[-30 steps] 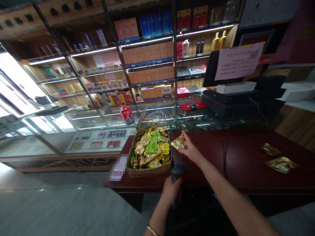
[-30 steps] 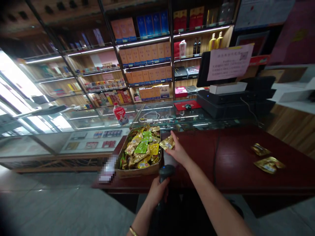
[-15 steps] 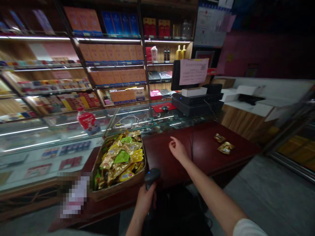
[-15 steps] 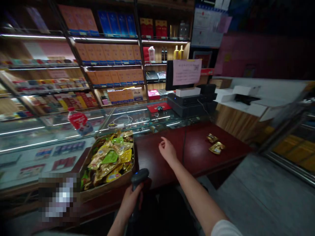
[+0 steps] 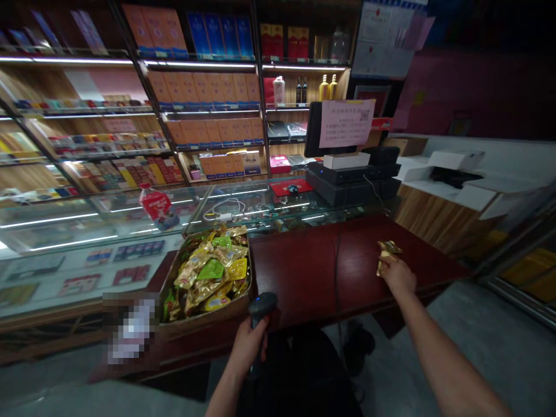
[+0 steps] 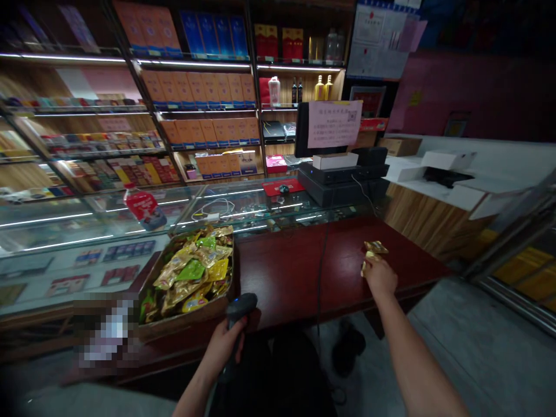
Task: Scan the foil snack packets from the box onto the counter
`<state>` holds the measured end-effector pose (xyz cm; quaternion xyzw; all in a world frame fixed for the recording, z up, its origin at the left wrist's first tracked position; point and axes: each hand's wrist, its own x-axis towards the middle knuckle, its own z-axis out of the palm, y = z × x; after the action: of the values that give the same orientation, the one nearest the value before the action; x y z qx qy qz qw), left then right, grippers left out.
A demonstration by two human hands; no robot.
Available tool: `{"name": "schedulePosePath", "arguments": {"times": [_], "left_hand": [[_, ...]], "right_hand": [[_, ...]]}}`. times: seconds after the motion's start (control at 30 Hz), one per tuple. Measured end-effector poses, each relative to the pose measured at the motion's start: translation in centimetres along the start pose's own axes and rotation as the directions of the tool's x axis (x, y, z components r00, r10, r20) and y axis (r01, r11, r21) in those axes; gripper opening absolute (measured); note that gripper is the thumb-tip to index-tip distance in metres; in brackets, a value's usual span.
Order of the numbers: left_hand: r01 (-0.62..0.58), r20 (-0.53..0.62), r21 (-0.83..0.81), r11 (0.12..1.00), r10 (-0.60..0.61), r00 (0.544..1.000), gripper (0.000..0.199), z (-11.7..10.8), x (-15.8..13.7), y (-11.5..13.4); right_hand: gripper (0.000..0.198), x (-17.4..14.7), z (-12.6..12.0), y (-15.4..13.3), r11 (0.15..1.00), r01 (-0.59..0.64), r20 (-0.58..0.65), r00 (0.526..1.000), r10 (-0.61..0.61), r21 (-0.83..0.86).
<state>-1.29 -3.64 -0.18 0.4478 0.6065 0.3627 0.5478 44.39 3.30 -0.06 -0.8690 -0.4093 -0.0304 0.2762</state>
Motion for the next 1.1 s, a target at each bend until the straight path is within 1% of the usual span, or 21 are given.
{"name": "schedulePosePath", "arguments": {"times": [0.07, 0.1, 0.13, 0.2, 0.27, 0.3, 0.33, 0.4, 0.5, 0.6, 0.67, 0.77, 0.83, 0.93, 1.0, 1.1], "left_hand": [[-0.013, 0.008, -0.002, 1.0, 0.013, 1.0, 0.053, 0.3, -1.1, 0.6], [-0.018, 0.021, -0.006, 1.0, 0.018, 1.0, 0.053, 0.4, -1.7, 1.0], [-0.021, 0.041, -0.011, 1.0, 0.021, 0.999, 0.054, 0.6, -2.4, 1.3], [-0.028, 0.081, -0.014, 1.0, 0.029, 0.996, 0.054, 0.9, -3.9, 2.1], [-0.038, 0.103, -0.001, 0.999, 0.038, 0.994, 0.053, 1.1, -5.1, 2.7], [-0.043, 0.104, 0.01, 0.999, 0.041, 0.994, 0.052, 1.1, -5.5, 2.9], [-0.049, 0.099, 0.024, 0.999, 0.046, 0.994, 0.052, 1.0, -5.8, 3.0], [-0.061, 0.073, 0.054, 0.997, 0.056, 0.996, 0.052, 0.7, -6.0, 3.0], [-0.066, 0.038, 0.088, 0.994, 0.063, 0.997, 0.053, 0.2, -5.8, 2.7], [-0.07, 0.036, 0.085, 0.994, 0.067, 0.997, 0.054, 0.2, -5.4, 2.5], [-0.076, 0.044, 0.072, 0.994, 0.073, 0.996, 0.054, 0.7, -5.2, 2.6], [-0.062, 0.055, 0.055, 0.997, 0.059, 0.997, 0.052, 1.4, -5.1, 2.9], [-0.051, 0.057, 0.043, 0.998, 0.049, 0.997, 0.051, 1.6, -5.0, 3.2], [-0.063, 0.051, 0.031, 0.998, 0.061, 0.997, 0.05, 1.6, -4.8, 3.3], [-0.07, 0.051, 0.027, 0.997, 0.069, 0.996, 0.049, 1.5, -4.7, 3.5], [-0.083, 0.051, 0.019, 0.996, 0.082, 0.995, 0.048, 1.3, -4.8, 3.9]], "right_hand": [[0.029, -2.3, 1.2, -2.2, 0.976, 0.095, 0.053, 0.993, -0.108, 0.196], [0.03, -3.9, 2.0, -3.7, 0.94, 0.155, 0.072, 0.98, -0.185, 0.303], [0.031, -5.8, 2.8, -5.4, 0.889, 0.209, 0.085, 0.961, -0.265, 0.406], [0.045, -9.8, 4.6, -8.8, 0.762, 0.284, 0.095, 0.907, -0.411, 0.582], [0.061, -13.6, 6.2, -12.0, 0.642, 0.306, 0.087, 0.858, -0.505, 0.703], [0.066, -15.2, 6.8, -13.3, 0.592, 0.301, 0.081, 0.843, -0.531, 0.747], [0.069, -16.6, 7.3, -14.3, 0.55, 0.291, 0.075, 0.834, -0.547, 0.783], [0.063, -18.3, 7.9, -15.6, 0.482, 0.27, 0.068, 0.816, -0.574, 0.834], [0.046, -19.0, 8.4, -16.0, 0.421, 0.237, 0.063, 0.808, -0.586, 0.875], [0.041, -18.8, 8.4, -15.8, 0.404, 0.204, 0.076, 0.812, -0.578, 0.892], [0.043, -18.8, 8.3, -15.7, 0.409, 0.184, 0.096, 0.811, -0.576, 0.894], [0.047, -18.8, 7.9, -15.9, 0.41, 0.157, 0.131, 0.796, -0.591, 0.899], [0.044, -18.8, 7.6, -16.0, 0.399, 0.13, 0.152, 0.785, -0.6, 0.908], [0.04, -18.5, 7.5, -15.8, 0.38, 0.063, 0.191, 0.782, -0.593, 0.923], [0.045, -18.4, 7.7, -15.7, 0.364, 0.006, 0.222, 0.781, -0.583, 0.932], [0.061, -18.3, 8.1, -15.5, 0.336, -0.075, 0.268, 0.773, -0.575, 0.939]]}}
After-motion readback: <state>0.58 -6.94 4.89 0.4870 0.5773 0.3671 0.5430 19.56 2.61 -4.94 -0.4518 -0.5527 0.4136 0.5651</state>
